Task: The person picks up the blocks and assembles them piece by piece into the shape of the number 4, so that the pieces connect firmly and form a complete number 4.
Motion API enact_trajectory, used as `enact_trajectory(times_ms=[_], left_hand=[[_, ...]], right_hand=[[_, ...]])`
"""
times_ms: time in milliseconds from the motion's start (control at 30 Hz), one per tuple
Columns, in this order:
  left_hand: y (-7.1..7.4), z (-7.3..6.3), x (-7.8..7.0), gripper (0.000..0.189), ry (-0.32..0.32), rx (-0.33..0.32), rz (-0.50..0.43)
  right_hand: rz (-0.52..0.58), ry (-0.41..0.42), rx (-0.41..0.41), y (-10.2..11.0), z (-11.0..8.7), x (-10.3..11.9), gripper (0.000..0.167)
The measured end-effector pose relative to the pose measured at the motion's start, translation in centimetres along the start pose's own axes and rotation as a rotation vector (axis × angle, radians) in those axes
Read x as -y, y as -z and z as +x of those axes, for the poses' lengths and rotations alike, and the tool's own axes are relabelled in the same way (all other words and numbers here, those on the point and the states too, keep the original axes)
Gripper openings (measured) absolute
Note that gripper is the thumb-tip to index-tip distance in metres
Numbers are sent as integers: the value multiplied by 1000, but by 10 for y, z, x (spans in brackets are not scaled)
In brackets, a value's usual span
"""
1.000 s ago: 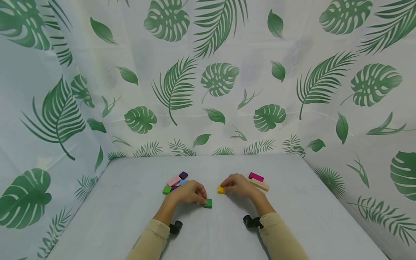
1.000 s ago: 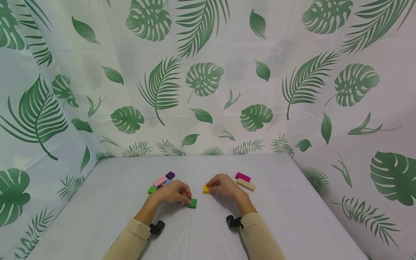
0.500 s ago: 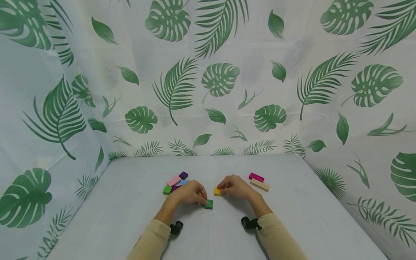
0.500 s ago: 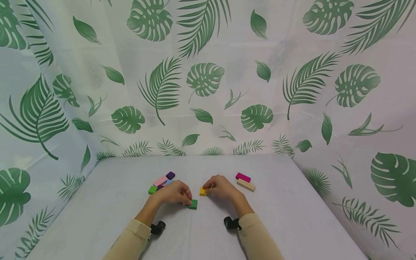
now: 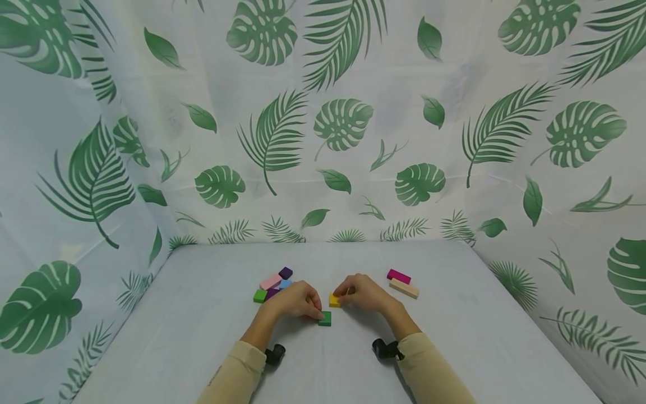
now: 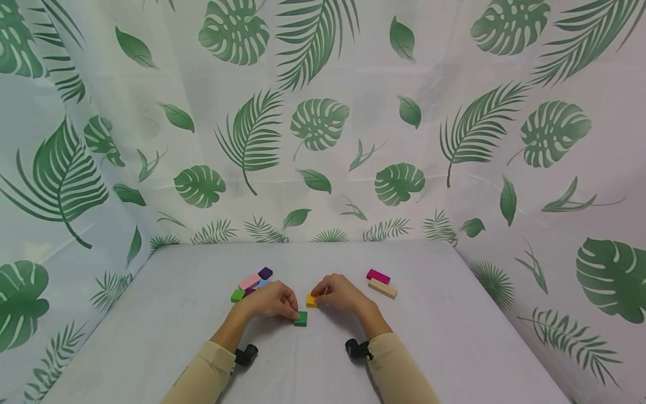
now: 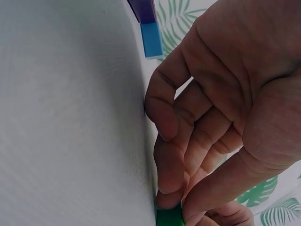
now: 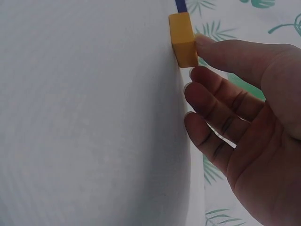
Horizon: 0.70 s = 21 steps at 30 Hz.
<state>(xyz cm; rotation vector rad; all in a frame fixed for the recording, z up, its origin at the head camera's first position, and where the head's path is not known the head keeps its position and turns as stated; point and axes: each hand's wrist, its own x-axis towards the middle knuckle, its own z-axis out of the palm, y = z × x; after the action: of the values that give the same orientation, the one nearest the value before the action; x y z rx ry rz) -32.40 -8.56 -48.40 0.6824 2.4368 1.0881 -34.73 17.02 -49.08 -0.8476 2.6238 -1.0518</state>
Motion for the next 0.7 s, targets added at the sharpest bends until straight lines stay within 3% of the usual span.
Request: enact_trajectory(times_ms=[700], left_hand=[[0, 0, 0, 15, 41, -19, 44]], right_hand=[[-7, 19, 22, -6, 4, 6, 15]])
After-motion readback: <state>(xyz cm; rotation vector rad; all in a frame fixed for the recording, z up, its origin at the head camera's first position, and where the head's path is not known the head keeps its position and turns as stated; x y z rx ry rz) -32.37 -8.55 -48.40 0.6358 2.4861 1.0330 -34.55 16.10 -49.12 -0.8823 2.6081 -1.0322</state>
